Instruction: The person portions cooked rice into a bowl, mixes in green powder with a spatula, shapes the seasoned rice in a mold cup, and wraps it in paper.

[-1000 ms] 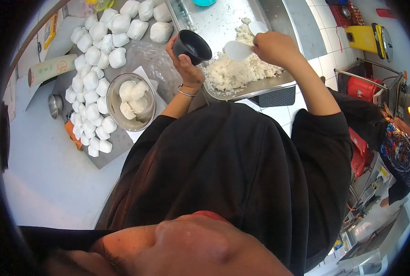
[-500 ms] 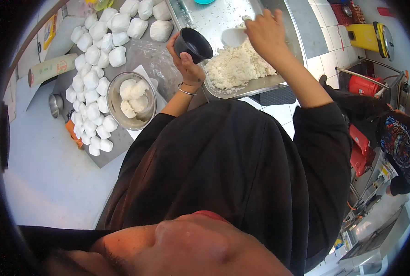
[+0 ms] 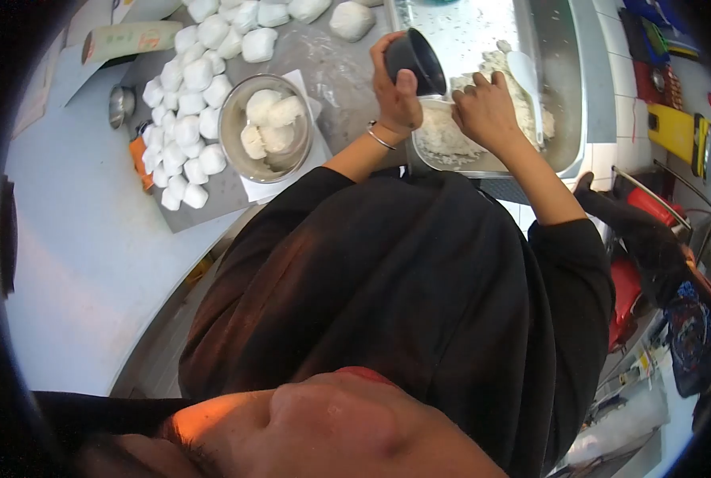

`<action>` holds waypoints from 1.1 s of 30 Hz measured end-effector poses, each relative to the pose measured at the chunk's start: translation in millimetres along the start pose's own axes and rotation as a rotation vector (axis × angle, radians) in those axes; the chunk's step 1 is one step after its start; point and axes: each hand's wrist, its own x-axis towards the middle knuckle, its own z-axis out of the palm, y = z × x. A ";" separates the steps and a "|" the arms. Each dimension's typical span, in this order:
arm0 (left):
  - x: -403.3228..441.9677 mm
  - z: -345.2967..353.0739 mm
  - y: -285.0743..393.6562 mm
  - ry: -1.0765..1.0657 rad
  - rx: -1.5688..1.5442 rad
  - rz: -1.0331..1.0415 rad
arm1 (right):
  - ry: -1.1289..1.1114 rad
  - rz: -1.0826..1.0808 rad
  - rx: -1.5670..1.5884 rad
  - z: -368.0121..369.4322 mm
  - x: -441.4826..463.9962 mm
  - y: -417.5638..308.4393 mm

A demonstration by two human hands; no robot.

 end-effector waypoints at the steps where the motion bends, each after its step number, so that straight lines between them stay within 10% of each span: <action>1: -2.1 -1.1 -3.1 -0.021 -0.015 -0.047 | -0.030 0.006 0.008 -0.5 2.0 3.7; 21: 5.5 3.8 -17.3 -0.002 0.152 0.119 | -0.248 -0.220 0.271 19.8 18.3 48.8; 30: 9.4 -2.8 9.8 -0.062 -0.050 -0.092 | -0.145 -0.044 0.324 -8.5 -10.2 61.9; 33: 6.8 -17.0 32.5 -0.112 -0.333 -0.472 | -0.055 0.163 0.187 -52.0 -36.0 57.8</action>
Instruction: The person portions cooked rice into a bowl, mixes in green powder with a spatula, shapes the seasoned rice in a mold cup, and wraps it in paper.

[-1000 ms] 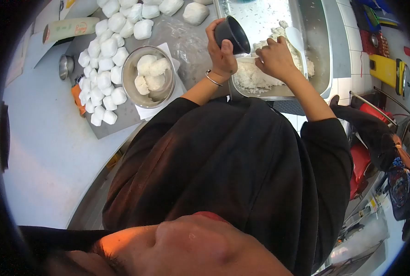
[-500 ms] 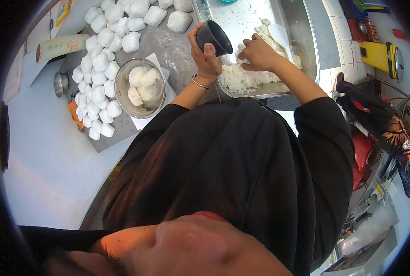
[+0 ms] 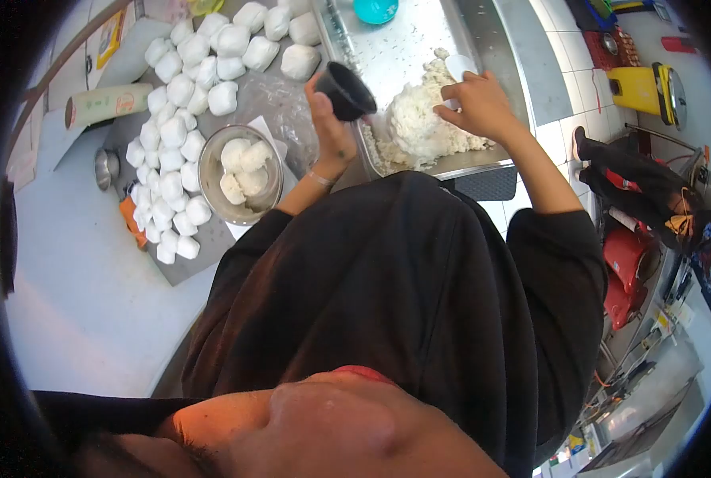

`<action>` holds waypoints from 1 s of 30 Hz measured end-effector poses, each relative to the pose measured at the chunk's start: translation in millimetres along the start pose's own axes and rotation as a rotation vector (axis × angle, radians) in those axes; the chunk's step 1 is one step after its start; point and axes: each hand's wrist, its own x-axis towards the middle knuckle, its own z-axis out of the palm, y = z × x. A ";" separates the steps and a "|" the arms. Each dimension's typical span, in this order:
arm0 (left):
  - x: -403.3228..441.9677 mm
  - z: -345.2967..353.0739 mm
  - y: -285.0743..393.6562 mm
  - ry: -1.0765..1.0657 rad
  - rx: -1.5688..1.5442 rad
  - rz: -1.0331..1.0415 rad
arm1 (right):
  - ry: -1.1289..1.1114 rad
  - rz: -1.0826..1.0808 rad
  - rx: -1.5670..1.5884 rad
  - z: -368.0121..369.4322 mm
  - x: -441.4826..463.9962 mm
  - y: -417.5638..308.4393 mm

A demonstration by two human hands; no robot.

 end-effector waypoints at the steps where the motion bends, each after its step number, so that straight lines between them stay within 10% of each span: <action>1: -7.0 2.9 9.2 -0.023 -0.090 -0.122 | 0.032 0.119 -0.001 -9.5 -9.8 -3.6; 7: -25.4 43.8 13.1 -0.150 0.016 -0.714 | 0.097 0.522 0.082 -32.1 -59.6 -56.3; 19: 2.0 56.5 6.4 -0.265 -0.101 -0.802 | 0.163 0.405 0.469 -8.4 -101.1 -67.7; 22: 10.4 45.2 16.3 -0.376 -0.211 -0.859 | 0.372 0.379 0.992 16.0 -101.0 -16.6; 30: 10.4 44.8 36.6 -0.480 -0.173 -0.927 | -0.160 0.355 1.430 5.2 -66.0 -15.7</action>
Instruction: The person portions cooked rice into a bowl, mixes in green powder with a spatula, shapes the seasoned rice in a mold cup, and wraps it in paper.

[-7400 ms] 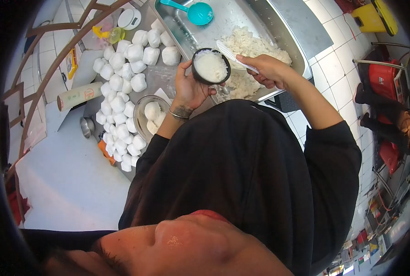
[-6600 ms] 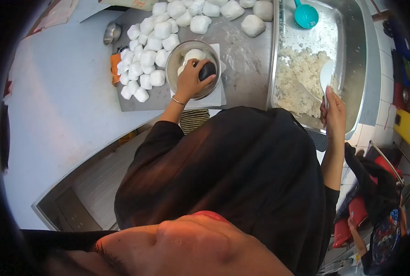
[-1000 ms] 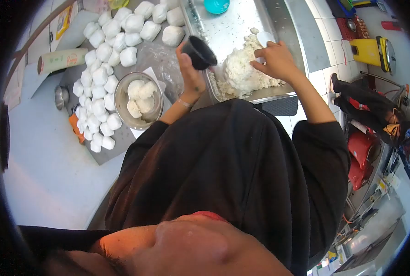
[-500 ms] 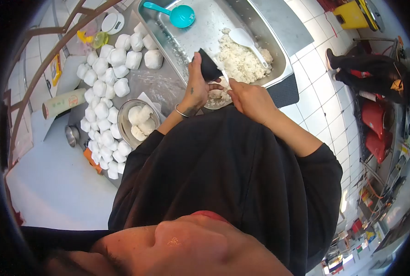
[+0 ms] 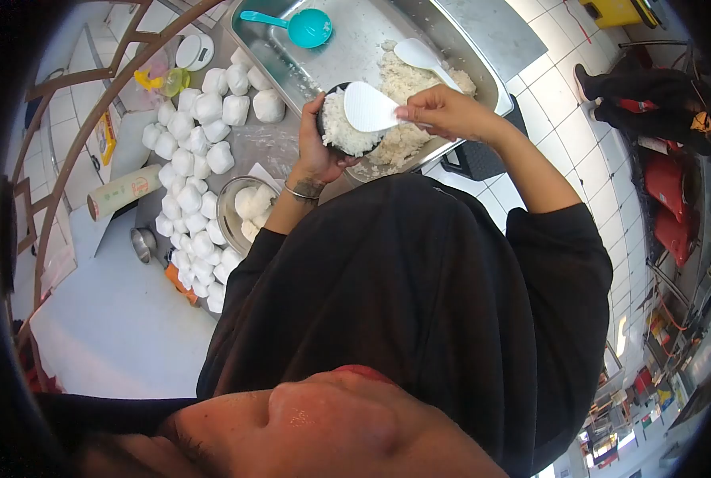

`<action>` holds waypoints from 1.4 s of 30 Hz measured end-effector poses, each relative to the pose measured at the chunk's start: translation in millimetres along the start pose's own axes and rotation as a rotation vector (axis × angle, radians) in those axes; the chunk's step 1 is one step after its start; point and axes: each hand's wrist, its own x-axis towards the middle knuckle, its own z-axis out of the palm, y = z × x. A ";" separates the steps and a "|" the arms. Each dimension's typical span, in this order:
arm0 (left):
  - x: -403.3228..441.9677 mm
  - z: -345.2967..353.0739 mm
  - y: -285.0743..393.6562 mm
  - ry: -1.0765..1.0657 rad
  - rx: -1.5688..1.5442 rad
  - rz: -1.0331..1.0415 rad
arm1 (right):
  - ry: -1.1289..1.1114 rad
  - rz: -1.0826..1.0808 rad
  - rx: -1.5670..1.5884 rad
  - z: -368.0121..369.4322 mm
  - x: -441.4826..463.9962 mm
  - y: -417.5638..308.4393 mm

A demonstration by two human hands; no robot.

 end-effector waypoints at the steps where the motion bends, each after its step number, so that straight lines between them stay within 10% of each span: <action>1: -1.1 0.0 0.8 -0.021 0.009 -0.023 | -0.028 0.013 -0.042 0.3 0.9 -0.2; 10: -12.6 19.1 0.7 0.109 0.012 -0.146 | 0.036 -0.044 -0.624 12.9 5.1 -21.1; 19: -7.4 13.0 -4.1 0.189 0.012 -0.236 | -0.135 0.312 -0.041 9.9 5.0 -10.2; 29: -2.0 -15.5 -11.0 -0.030 -0.115 -0.219 | 0.691 -0.138 -1.211 14.5 -34.8 -59.2; 38: -3.2 -14.6 -9.5 -0.069 -0.275 -0.195 | 0.203 -0.078 -0.396 7.5 -15.6 -24.8; 42: -0.6 -17.0 -10.4 -0.057 -0.170 -0.161 | 0.491 -0.196 -0.814 39.3 -11.2 -17.7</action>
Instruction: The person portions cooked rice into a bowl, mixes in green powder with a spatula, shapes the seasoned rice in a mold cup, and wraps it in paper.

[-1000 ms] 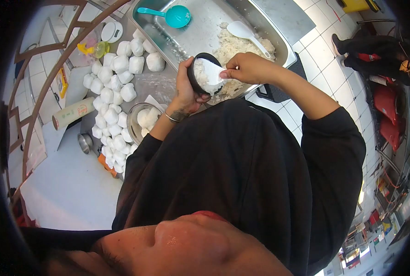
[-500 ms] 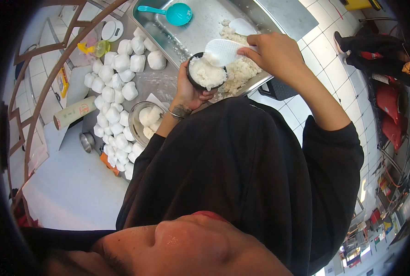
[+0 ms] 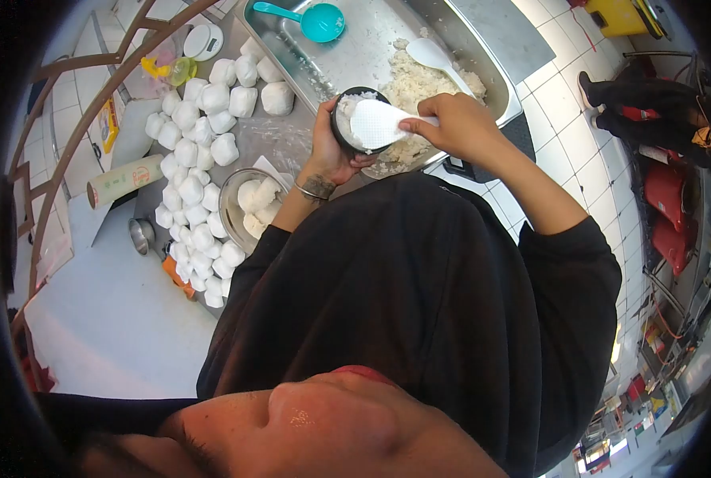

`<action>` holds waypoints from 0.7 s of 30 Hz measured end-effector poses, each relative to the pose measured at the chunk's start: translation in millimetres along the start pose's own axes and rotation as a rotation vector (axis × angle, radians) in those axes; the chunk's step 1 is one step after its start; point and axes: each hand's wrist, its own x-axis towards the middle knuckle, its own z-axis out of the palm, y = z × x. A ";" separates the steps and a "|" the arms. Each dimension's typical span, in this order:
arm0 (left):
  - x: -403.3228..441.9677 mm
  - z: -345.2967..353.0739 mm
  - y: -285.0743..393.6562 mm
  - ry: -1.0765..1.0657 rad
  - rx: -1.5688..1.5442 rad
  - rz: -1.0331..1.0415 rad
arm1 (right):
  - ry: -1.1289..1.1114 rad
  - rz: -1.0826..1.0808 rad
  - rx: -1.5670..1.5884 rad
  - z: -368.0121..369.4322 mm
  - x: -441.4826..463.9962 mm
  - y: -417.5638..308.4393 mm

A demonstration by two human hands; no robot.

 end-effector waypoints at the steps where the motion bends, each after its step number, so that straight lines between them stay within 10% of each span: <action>1: -0.3 -1.4 -0.6 0.009 0.047 0.008 | 0.009 0.001 -0.049 -1.1 -2.4 -3.4; 8: -16.7 4.0 11.7 -0.221 -0.116 -0.020 | -0.123 -0.113 0.362 -43.9 23.9 21.4; 17: -10.6 -1.5 1.1 0.154 0.138 0.062 | -0.232 -0.084 -0.135 -50.2 32.5 -10.4; 21: -10.4 -0.6 1.7 0.171 0.218 0.143 | -0.251 -0.057 0.166 -22.5 40.2 1.6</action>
